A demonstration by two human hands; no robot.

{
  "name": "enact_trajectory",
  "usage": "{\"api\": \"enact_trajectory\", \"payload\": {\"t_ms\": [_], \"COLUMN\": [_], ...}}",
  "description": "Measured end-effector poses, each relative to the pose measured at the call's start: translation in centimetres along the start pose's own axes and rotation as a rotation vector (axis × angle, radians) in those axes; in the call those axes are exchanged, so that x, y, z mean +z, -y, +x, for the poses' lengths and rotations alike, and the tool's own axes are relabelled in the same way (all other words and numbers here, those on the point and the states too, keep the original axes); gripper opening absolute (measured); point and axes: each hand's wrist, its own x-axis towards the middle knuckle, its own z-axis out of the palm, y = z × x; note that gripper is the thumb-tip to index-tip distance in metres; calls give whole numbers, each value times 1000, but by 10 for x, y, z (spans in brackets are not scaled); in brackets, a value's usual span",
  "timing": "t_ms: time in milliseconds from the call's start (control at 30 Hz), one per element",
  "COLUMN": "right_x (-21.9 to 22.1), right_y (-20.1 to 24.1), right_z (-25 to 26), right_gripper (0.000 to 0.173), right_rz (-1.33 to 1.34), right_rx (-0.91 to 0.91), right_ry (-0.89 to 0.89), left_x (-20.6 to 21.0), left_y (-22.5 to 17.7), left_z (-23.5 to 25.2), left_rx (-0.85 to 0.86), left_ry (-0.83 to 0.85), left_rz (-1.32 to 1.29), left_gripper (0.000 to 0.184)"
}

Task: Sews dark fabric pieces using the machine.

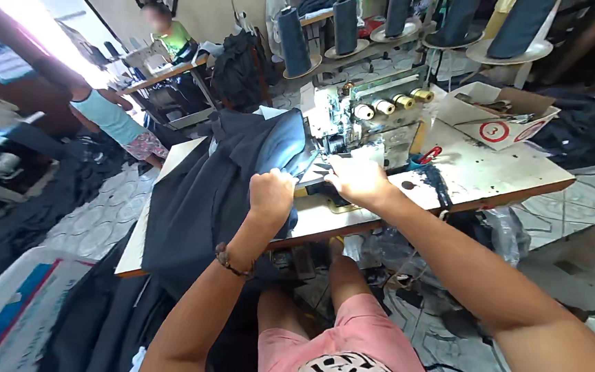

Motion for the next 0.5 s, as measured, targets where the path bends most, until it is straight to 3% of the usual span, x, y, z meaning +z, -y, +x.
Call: {"api": "enact_trajectory", "payload": {"t_ms": [100,200,333,400,500], "right_x": [5,5,28,41,71], "right_y": [18,14,-42,-79,-137], "right_z": [23,17,-13,-23,-24], "right_gripper": [36,36,35,49,43], "right_rz": [-56,4,292,371,441], "right_rx": [-44,-87,-151,-92,17], "right_ry": [6,-25,-393,-557,-718], "left_x": [3,6,-6,1,43], "left_y": [-5,3,5,-11,-63], "left_z": [-6,-10,-19,-26,-27], "left_rx": [62,28,-62,133,472], "left_ry": [-42,43,345,235,183], "left_rz": [46,32,41,-85,-345], "left_gripper": [34,32,30,39,54]}}
